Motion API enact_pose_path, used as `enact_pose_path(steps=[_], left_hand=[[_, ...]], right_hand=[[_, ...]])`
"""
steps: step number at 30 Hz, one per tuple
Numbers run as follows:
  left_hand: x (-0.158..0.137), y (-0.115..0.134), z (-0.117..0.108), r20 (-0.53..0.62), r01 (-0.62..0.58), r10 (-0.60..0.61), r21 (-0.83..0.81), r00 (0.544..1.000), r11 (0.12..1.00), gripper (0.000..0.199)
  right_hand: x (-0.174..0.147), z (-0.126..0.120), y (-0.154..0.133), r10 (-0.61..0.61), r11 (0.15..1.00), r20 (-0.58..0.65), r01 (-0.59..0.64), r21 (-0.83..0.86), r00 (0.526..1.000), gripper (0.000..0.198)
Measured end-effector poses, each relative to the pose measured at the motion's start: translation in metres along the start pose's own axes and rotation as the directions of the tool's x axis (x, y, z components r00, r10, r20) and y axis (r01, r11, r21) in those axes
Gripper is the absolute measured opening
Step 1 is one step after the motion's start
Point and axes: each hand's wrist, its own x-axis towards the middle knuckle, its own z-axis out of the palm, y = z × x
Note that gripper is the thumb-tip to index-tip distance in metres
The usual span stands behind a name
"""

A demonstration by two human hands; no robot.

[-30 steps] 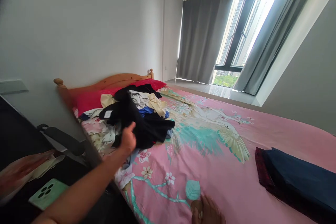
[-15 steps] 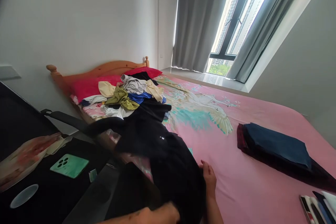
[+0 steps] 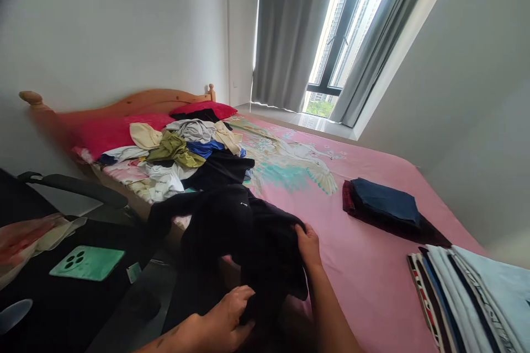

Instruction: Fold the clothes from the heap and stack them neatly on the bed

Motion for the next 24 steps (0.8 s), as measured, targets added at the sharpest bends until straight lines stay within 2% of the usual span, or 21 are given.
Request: enact_pose_path(steps=[2,5,7,10,13,15,18,22,24], left_hand=[[-0.005,0.005,-0.006,0.009,-0.052,0.052,0.018,0.999,0.998,0.012],[-0.009,0.010,-0.014,-0.016,-0.075,0.075,-0.022,0.997,0.997,0.017],[-0.009,0.013,-0.016,-0.053,-0.096,0.094,-0.029,0.994,0.995,0.020],[-0.011,0.017,-0.014,-0.121,-0.115,0.113,-0.005,0.986,0.993,0.023],[-0.015,0.020,-0.014,-0.197,-0.108,0.116,0.047,0.974,0.993,0.023],[-0.018,0.019,-0.015,-0.190,-0.099,0.110,0.066,0.976,0.993,0.023],[-0.022,0.015,-0.019,-0.074,-0.081,0.083,0.033,0.994,0.996,0.021],[-0.031,0.006,-0.018,0.078,-0.074,0.078,-0.045,0.994,0.996,0.020],[-0.036,0.001,-0.015,0.131,-0.072,0.081,-0.067,0.988,0.995,0.019]], right_hand=[[-0.009,-0.015,-0.022,-0.008,0.984,-0.104,0.027,0.178,0.995,0.036],[-0.018,-0.043,-0.047,0.004,0.942,-0.231,0.074,0.328,0.973,0.035],[-0.022,-0.064,-0.052,0.110,0.878,-0.245,0.021,0.478,0.963,0.025],[-0.032,-0.089,-0.046,0.316,0.763,-0.163,-0.148,0.629,0.935,0.008],[-0.050,-0.100,-0.030,0.385,0.749,-0.057,-0.276,0.603,0.921,0.016],[-0.064,-0.100,-0.017,0.430,0.731,0.026,-0.364,0.577,0.903,0.022],[-0.077,-0.097,0.002,0.482,0.713,0.105,-0.459,0.530,0.870,0.023],[-0.078,-0.097,0.020,0.422,0.781,0.088,-0.411,0.469,0.902,0.015],[-0.074,-0.096,0.023,0.426,0.777,0.133,-0.437,0.454,0.895,0.014]])
